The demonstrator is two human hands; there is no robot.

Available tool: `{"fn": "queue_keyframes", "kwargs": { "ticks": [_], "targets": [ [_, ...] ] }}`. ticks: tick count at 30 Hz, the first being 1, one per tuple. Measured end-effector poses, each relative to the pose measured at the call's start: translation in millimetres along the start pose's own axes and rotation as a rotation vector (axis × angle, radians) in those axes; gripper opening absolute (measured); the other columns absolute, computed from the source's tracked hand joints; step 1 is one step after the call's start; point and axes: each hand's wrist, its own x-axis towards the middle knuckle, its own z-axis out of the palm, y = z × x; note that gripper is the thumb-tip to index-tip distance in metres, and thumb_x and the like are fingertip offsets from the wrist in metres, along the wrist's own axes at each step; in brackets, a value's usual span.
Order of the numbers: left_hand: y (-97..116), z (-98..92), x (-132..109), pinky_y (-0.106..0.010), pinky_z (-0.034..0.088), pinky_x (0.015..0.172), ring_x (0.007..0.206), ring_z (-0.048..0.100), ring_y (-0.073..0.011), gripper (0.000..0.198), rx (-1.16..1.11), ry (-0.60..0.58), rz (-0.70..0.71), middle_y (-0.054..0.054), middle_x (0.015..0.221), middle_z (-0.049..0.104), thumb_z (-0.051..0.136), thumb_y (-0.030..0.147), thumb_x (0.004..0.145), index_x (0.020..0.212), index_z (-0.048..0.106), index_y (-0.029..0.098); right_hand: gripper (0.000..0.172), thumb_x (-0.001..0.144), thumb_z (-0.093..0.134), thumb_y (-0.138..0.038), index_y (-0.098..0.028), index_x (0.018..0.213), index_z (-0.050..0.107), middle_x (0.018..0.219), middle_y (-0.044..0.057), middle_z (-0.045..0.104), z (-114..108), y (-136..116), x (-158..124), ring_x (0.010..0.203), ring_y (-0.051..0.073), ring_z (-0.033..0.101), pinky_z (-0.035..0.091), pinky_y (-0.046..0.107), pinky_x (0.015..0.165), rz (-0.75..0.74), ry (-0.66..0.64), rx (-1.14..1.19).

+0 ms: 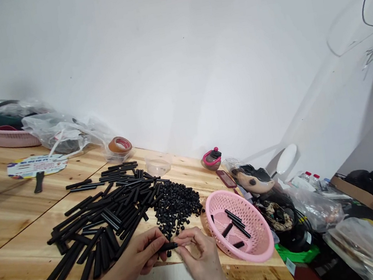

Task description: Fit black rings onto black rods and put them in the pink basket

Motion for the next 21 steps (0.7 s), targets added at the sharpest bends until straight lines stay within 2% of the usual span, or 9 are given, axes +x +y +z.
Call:
{"fn": "queue_keyframes", "kwargs": {
  "ticks": [6, 10, 16, 21],
  "targets": [
    [2.9, 0.5, -1.1, -0.016, 0.014, 0.037, 0.039, 0.020, -0.0020, 0.051, -0.073, -0.031, -0.126, 0.004, 0.063, 0.063, 0.065, 0.067, 0.074, 0.077, 0.046, 0.020, 0.025, 0.079, 0.066, -0.008, -0.022, 0.099, 0.067, 0.094, 0.004, 0.073, -2.7, -2.0, -0.5, 0.089, 0.019, 0.071, 0.056, 0.028, 0.082, -0.034, -0.077, -0.043],
    [4.9, 4.2, -3.0, -0.017, 0.018, 0.039, 0.043, 0.028, -0.0042, 0.048, 0.017, 0.021, -0.055, 0.003, 0.066, 0.063, 0.061, 0.065, 0.079, 0.078, 0.047, 0.019, 0.021, 0.080, 0.068, -0.012, -0.022, 0.099, 0.067, 0.095, 0.005, 0.073, -0.3, 1.1, -0.2, 0.087, 0.019, 0.071, 0.056, 0.029, 0.081, 0.015, -0.060, 0.021],
    [6.4, 8.2, -6.2, -0.018, 0.021, 0.043, 0.048, 0.033, -0.0063, 0.040, 0.158, 0.070, 0.038, 0.000, 0.073, 0.064, 0.051, 0.058, 0.090, 0.082, 0.051, 0.018, 0.018, 0.078, 0.075, -0.018, -0.020, 0.095, 0.071, 0.093, 0.006, 0.073, 3.5, 12.9, 2.6, 0.081, 0.016, 0.069, 0.055, 0.026, 0.076, 0.130, -0.004, 0.238],
    [11.9, 10.7, -7.6, -0.019, 0.025, 0.046, 0.051, 0.036, -0.0082, 0.038, 0.257, 0.083, 0.085, 0.001, 0.069, 0.061, 0.048, 0.053, 0.093, 0.084, 0.055, 0.017, 0.017, 0.073, 0.080, -0.024, -0.021, 0.088, 0.075, 0.087, 0.003, 0.072, 0.2, 5.7, 10.6, 0.079, 0.015, 0.068, 0.053, 0.024, 0.073, 0.175, -0.029, 0.440]
  ]
}}
